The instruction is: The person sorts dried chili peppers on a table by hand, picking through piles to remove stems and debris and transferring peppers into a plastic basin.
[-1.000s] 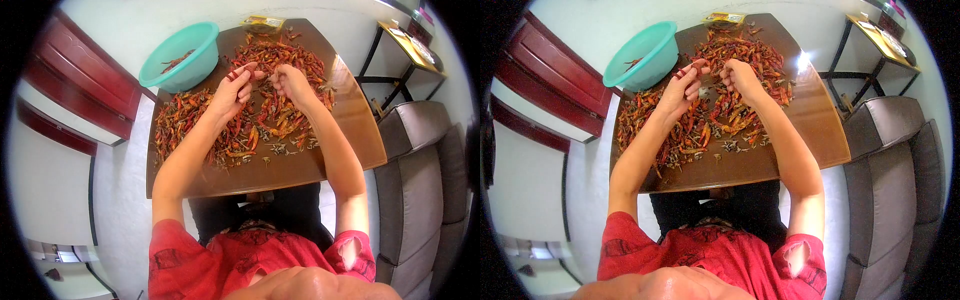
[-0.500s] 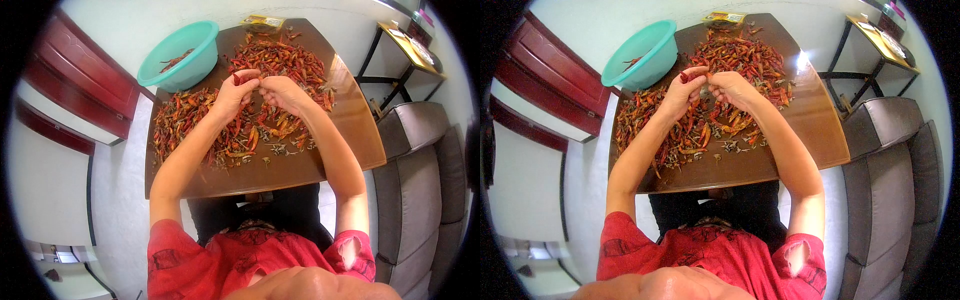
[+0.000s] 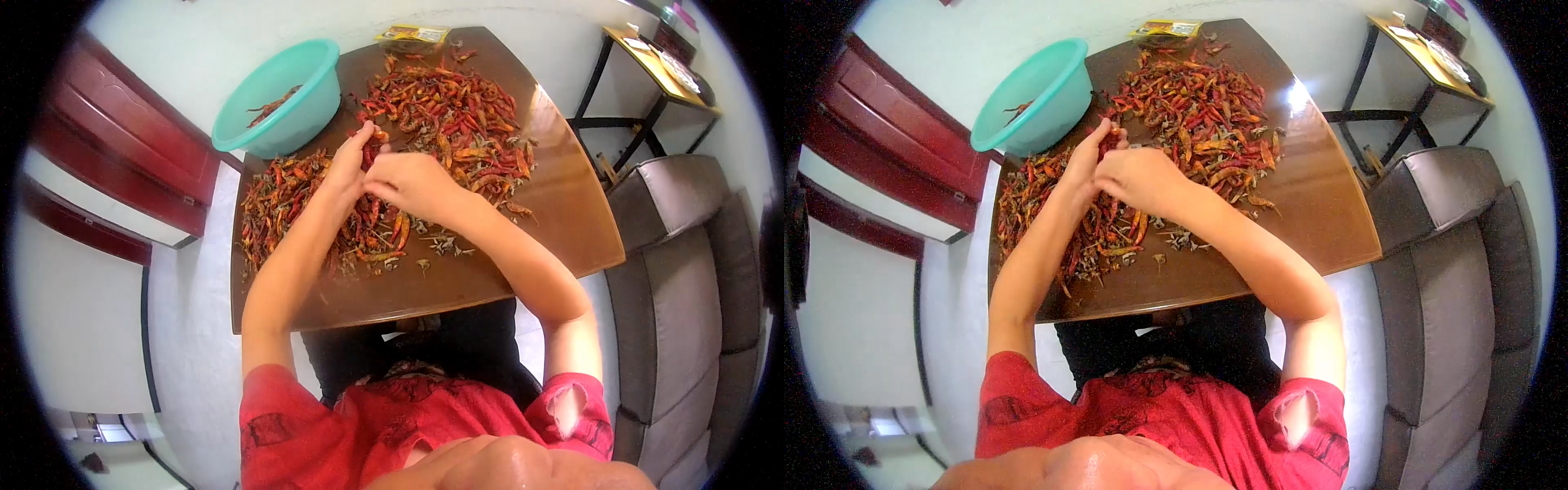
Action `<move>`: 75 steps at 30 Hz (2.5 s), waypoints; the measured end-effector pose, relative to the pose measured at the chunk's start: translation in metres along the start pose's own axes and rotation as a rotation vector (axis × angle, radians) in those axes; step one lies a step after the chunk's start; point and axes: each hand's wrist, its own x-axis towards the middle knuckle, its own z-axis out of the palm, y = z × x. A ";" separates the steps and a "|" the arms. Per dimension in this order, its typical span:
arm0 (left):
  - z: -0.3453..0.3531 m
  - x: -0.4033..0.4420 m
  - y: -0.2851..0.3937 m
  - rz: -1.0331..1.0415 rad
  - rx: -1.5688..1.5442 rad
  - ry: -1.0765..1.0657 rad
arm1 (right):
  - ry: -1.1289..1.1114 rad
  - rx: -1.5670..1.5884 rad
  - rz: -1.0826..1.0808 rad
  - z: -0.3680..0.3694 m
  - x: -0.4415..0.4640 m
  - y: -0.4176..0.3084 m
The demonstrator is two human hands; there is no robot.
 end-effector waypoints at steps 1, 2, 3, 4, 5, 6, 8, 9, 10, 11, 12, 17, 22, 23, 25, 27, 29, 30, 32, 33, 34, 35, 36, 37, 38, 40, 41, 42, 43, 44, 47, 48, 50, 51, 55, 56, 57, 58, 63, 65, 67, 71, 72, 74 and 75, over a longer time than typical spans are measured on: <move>0.001 -0.002 0.003 -0.100 -0.179 -0.055 | -0.111 -0.053 0.025 0.001 -0.002 -0.001; 0.001 -0.003 0.005 -0.199 -0.357 -0.107 | -0.107 -0.048 0.027 0.001 -0.005 0.001; -0.001 -0.004 0.007 -0.177 -0.412 -0.171 | -0.173 -0.065 0.040 0.000 -0.007 0.003; -0.002 -0.003 0.008 -0.169 -0.411 -0.161 | -0.242 -0.082 0.048 0.001 -0.009 0.004; -0.003 -0.002 0.010 -0.152 -0.448 -0.228 | -0.272 -0.062 0.118 0.000 -0.009 0.005; -0.004 0.000 0.013 -0.134 -0.484 -0.299 | -0.276 -0.057 0.107 0.000 -0.009 0.006; -0.008 -0.001 0.019 -0.124 -0.473 -0.333 | -0.264 -0.081 0.184 -0.002 -0.007 0.009; -0.008 -0.002 0.023 -0.148 -0.522 -0.341 | -0.259 -0.052 0.207 -0.005 -0.005 0.011; -0.008 -0.003 0.025 -0.173 -0.571 -0.350 | -0.261 -0.051 0.203 -0.009 -0.004 0.014; -0.009 -0.004 0.028 -0.170 -0.571 -0.349 | -0.180 -0.025 0.215 -0.014 -0.003 0.018; -0.013 -0.004 0.030 -0.198 -0.555 -0.341 | -0.099 0.000 0.227 -0.021 -0.001 0.022; -0.030 0.002 0.074 -0.115 -0.281 -0.218 | 0.335 0.343 0.590 -0.101 0.008 0.028; -0.067 0.059 0.165 0.441 0.135 0.116 | 0.450 0.183 0.587 -0.153 0.003 0.077; -0.086 0.079 0.176 0.532 0.182 0.134 | 0.416 0.081 0.602 -0.158 -0.001 0.083; -0.111 0.102 0.193 0.616 0.441 0.248 | 0.402 -0.084 0.603 -0.154 -0.022 0.105; -0.136 0.126 0.201 0.636 0.543 0.295 | 0.390 -0.218 0.708 -0.148 -0.033 0.104; -0.151 0.144 0.202 0.628 0.965 0.405 | 0.348 -0.249 0.723 -0.141 -0.047 0.123; -0.144 0.141 0.199 0.619 0.972 0.402 | 0.301 -0.281 0.751 -0.136 -0.057 0.129; -0.118 0.132 0.198 0.369 1.262 0.473 | 0.298 -0.292 0.741 -0.140 -0.053 0.127; -0.130 0.155 0.194 0.434 1.430 0.550 | 0.336 -0.428 0.705 -0.139 -0.053 0.129; -0.121 0.153 0.192 0.431 1.431 0.552 | 0.371 -0.562 0.668 -0.137 -0.053 0.127; -0.107 0.155 0.187 0.646 1.589 0.598 | 0.369 -0.561 0.669 -0.139 -0.054 0.126; -0.090 0.155 0.179 0.869 1.740 0.638 | 0.244 -0.325 0.757 -0.144 -0.054 0.117; -0.074 0.154 0.168 1.067 1.675 0.478 | 0.120 -0.087 0.834 -0.151 -0.053 0.106; -0.055 0.151 0.154 1.254 1.592 0.312 | 0.120 -0.085 0.840 -0.158 -0.048 0.087; -0.009 0.137 0.115 0.922 1.420 -0.117 | -0.553 0.209 0.972 -0.167 -0.035 0.044; 0.007 0.141 0.092 0.886 1.457 -0.283 | -0.703 0.306 0.975 -0.162 -0.031 0.036; 0.020 0.146 0.069 0.848 1.486 -0.450 | -0.851 0.403 0.971 -0.155 -0.027 0.030; 0.033 0.141 0.045 0.818 1.548 -0.477 | -0.851 0.406 0.976 -0.144 -0.026 0.026; 0.043 0.131 0.022 0.789 1.610 -0.502 | -0.930 0.443 0.947 -0.131 -0.026 0.025; 0.048 0.106 -0.027 0.656 1.703 -0.574 | -0.977 0.398 0.935 -0.111 -0.034 0.041; 0.046 0.097 -0.040 0.606 1.660 -0.568 | -0.946 0.315 0.955 -0.109 -0.035 0.048; 0.042 0.070 -0.047 0.601 1.816 -0.600 | -0.842 0.247 1.025 -0.120 -0.035 0.054; 0.039 0.057 -0.048 0.645 1.900 -0.667 | -0.758 0.189 1.023 -0.125 -0.035 0.060; 0.050 -0.016 -0.027 0.498 1.812 -0.572 | -0.553 -0.104 0.990 -0.139 -0.038 0.066; 0.050 -0.015 -0.020 0.498 1.813 -0.571 | -0.552 -0.103 0.988 -0.140 -0.041 0.068; 0.051 -0.011 -0.008 0.656 1.800 -0.646 | -0.511 -0.058 1.000 -0.142 -0.042 0.069; 0.049 -0.003 0.003 0.815 1.778 -0.720 | -0.470 -0.012 1.012 -0.143 -0.043 0.069; 0.010 0.130 0.030 0.698 1.680 -0.107 | -0.081 -0.516 0.865 -0.158 -0.052 0.082; -0.009 0.176 0.034 0.433 1.666 0.011 | 0.040 -0.615 0.862 -0.157 -0.055 0.093; -0.025 0.226 0.017 0.353 1.657 0.079 | 0.138 -0.655 0.959 -0.162 -0.051 0.092; -0.012 0.260 -0.005 0.271 1.515 0.028 | 0.340 -0.691 0.760 -0.146 -0.064 0.146; -0.006 0.262 -0.014 0.258 1.568 0.036 | 0.354 -0.719 0.716 -0.140 -0.067 0.164; 0.024 0.219 -0.017 0.137 1.630 0.028 | 0.342 -0.685 0.673 -0.128 -0.070 0.174; 0.033 0.205 -0.019 0.149 1.645 -0.024 | 0.300 -0.530 0.709 -0.128 -0.067 0.170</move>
